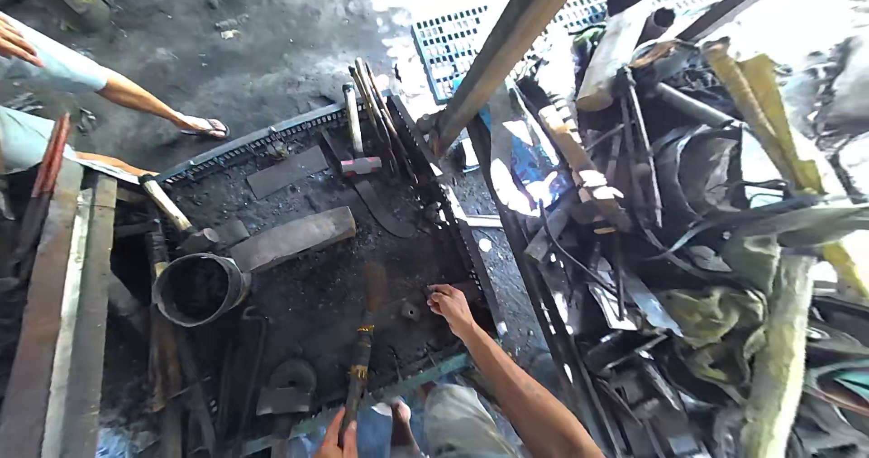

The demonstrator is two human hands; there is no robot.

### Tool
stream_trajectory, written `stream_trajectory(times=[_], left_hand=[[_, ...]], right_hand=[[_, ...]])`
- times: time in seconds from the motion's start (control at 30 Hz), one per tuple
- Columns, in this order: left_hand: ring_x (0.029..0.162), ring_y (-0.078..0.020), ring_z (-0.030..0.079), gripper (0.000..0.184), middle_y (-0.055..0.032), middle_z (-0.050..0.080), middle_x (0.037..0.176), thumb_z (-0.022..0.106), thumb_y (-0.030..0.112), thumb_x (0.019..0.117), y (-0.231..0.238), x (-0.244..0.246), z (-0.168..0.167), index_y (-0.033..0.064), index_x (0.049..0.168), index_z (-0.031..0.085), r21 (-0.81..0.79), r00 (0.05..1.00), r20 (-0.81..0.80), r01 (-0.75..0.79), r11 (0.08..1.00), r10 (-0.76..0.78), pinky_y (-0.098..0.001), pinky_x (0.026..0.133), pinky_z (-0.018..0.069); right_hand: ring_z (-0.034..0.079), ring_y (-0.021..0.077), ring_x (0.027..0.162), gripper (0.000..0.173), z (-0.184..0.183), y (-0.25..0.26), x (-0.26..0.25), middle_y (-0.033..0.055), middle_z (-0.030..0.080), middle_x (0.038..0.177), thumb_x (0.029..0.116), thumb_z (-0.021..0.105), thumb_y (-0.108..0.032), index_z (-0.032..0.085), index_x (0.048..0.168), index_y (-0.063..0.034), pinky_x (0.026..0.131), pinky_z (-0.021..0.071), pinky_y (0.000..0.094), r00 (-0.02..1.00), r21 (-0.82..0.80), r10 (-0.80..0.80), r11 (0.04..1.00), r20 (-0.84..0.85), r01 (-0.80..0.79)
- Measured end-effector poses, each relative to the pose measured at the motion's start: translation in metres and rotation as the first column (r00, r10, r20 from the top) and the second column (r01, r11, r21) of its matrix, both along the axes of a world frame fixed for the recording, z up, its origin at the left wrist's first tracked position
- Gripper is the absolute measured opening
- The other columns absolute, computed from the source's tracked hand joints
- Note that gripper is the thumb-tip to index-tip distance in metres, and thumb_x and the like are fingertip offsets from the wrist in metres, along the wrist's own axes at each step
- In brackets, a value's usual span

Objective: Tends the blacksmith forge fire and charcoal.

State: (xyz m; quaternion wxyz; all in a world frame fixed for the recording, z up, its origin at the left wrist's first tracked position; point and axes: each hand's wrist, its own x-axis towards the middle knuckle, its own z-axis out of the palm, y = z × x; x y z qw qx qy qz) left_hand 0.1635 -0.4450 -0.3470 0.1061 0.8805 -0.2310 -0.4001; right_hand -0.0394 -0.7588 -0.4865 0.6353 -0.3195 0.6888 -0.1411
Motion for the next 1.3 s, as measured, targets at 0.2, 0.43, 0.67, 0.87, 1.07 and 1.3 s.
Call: stream_trajectory(times=[0.2, 0.43, 0.67, 0.87, 1.07, 1.3], left_hand=[[0.073, -0.0293, 0.073, 0.038, -0.0173, 0.076, 0.094, 0.067, 0.023, 0.0996, 0.009, -0.006, -0.007, 0.0072, 0.134, 0.068, -0.003, 0.999, -0.034, -0.027, 1.000, 0.027, -0.0539, 0.072, 0.0612], [0.070, -0.0271, 0.073, 0.037, -0.0152, 0.076, 0.093, 0.067, 0.023, 0.0999, 0.004, -0.008, -0.006, 0.0084, 0.134, 0.068, 0.027, 0.999, -0.048, 0.000, 1.000, 0.001, -0.0530, 0.067, 0.0626], [0.067, -0.0266, 0.072, 0.038, -0.0142, 0.075, 0.088, 0.067, 0.024, 0.0995, -0.009, -0.005, -0.006, 0.0099, 0.134, 0.068, 0.036, 0.998, -0.035, 0.062, 0.997, -0.061, -0.0525, 0.066, 0.0615], [0.100, -0.0287, 0.074, 0.039, -0.0130, 0.076, 0.114, 0.062, 0.025, 0.1023, -0.066, -0.008, -0.018, 0.0138, 0.140, 0.065, 0.006, 0.976, -0.045, 0.212, 0.977, -0.211, -0.0545, 0.094, 0.0582], [0.114, -0.0300, 0.070, 0.042, -0.0132, 0.072, 0.124, 0.052, 0.028, 0.1069, -0.128, 0.001, -0.055, 0.0193, 0.148, 0.058, 0.020, 0.937, -0.108, 0.336, 0.941, -0.333, -0.0528, 0.102, 0.0547], [0.120, -0.0286, 0.068, 0.038, -0.0092, 0.072, 0.129, 0.053, 0.026, 0.1058, -0.128, 0.065, -0.075, 0.0202, 0.141, 0.065, 0.134, 0.972, -0.017, 0.236, 0.962, -0.236, -0.0541, 0.105, 0.0524]], right_hand=[[0.070, 0.0175, 0.077, 0.027, -0.008, 0.001, -0.005, 0.0106, 0.072, 0.097, 0.0947, 0.062, -0.006, 0.067, 0.121, -0.0040, 0.069, 0.0608, 0.0344, 0.998, -0.042, 0.053, 0.998, -0.017, -0.053], [0.071, 0.0172, 0.076, 0.026, -0.015, -0.003, -0.011, 0.0095, 0.073, 0.094, 0.0944, 0.070, -0.012, 0.066, 0.119, -0.0043, 0.068, 0.0607, 0.0341, 0.999, -0.074, 0.039, 0.997, 0.000, -0.039], [0.072, 0.0173, 0.081, 0.027, -0.010, -0.016, -0.013, 0.0069, 0.074, 0.097, 0.0935, 0.070, -0.019, 0.068, 0.118, -0.0084, 0.074, 0.0618, 0.0381, 0.985, -0.109, 0.141, 0.982, -0.096, -0.151], [0.073, 0.0192, 0.081, 0.027, -0.007, 0.001, -0.032, 0.0086, 0.075, 0.097, 0.0936, 0.071, -0.018, 0.068, 0.118, -0.0076, 0.077, 0.0626, 0.0410, 0.973, -0.110, 0.186, 0.973, -0.140, -0.202], [0.072, 0.0183, 0.079, 0.029, -0.005, 0.032, -0.056, 0.0088, 0.073, 0.097, 0.0932, 0.071, -0.017, 0.067, 0.120, -0.0058, 0.073, 0.0618, 0.0387, 0.958, -0.059, 0.213, 0.972, -0.191, -0.228], [0.072, 0.0167, 0.078, 0.027, 0.000, 0.055, -0.072, 0.0065, 0.073, 0.096, 0.0936, 0.071, -0.020, 0.068, 0.117, -0.0086, 0.071, 0.0620, 0.0377, 0.940, -0.040, 0.286, 0.954, -0.187, -0.298]])
